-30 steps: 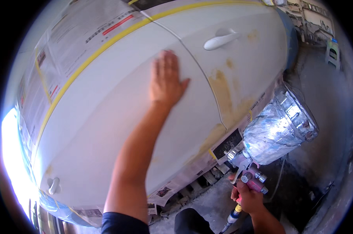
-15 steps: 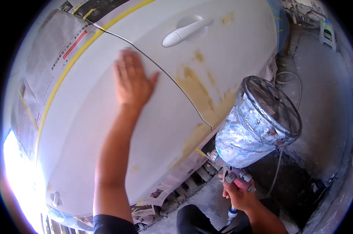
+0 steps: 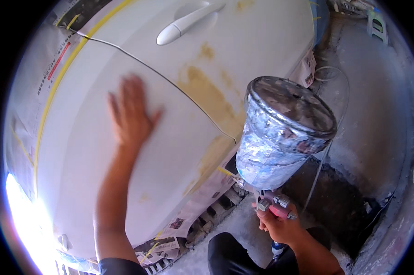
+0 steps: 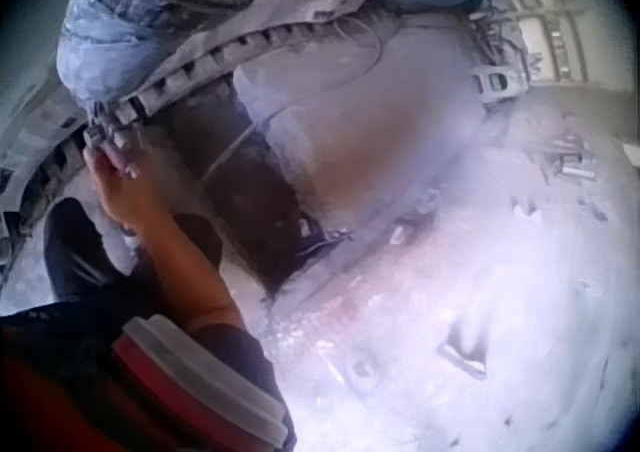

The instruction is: The person prepares a white car for painting by wiping the side door panel with their hand to remove dust or residue. They use a spray gun to apply a light coat of paint to the door panel, moving the gun in smooth, even strokes. The person also adjusts the spray gun and checks the surface of the car.

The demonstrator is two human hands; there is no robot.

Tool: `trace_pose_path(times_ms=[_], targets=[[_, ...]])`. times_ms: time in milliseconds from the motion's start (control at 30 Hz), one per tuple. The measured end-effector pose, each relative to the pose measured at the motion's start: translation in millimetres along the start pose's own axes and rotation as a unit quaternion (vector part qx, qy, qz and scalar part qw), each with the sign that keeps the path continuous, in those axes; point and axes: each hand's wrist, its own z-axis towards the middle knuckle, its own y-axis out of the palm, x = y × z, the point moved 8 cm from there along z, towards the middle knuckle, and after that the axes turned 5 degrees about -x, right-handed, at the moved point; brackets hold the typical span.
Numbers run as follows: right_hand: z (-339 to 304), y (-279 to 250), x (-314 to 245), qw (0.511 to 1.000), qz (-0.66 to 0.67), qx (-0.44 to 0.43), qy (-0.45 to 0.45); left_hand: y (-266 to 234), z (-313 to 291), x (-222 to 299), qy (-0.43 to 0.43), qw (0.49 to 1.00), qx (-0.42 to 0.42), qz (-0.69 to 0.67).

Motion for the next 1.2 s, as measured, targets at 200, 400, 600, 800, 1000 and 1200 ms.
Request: trace_pose_path(times_ms=[200,400,600,800,1000,1200], targets=[[-8,9,6,0.999,-0.004,-0.035,0.016,85,-48,122,0.180,0.972,-0.130,0.079],[-7,10,8,0.998,-0.028,-0.001,0.053,170,-259,174,0.440,0.871,-0.217,-0.003],[17,3,8,0.974,-0.217,0.022,-0.069,118,-137,121,0.310,0.943,-0.118,0.006],[12,47,11,0.980,-0.191,-0.036,-0.045,186,-168,194,0.392,0.900,-0.169,0.086],[4,41,24,0.983,-0.153,-0.071,-0.073,210,-269,188,0.549,0.808,-0.211,0.037],[13,21,15,0.984,-0.140,-0.085,-0.065,143,-130,291,0.523,0.843,-0.121,-0.040]])
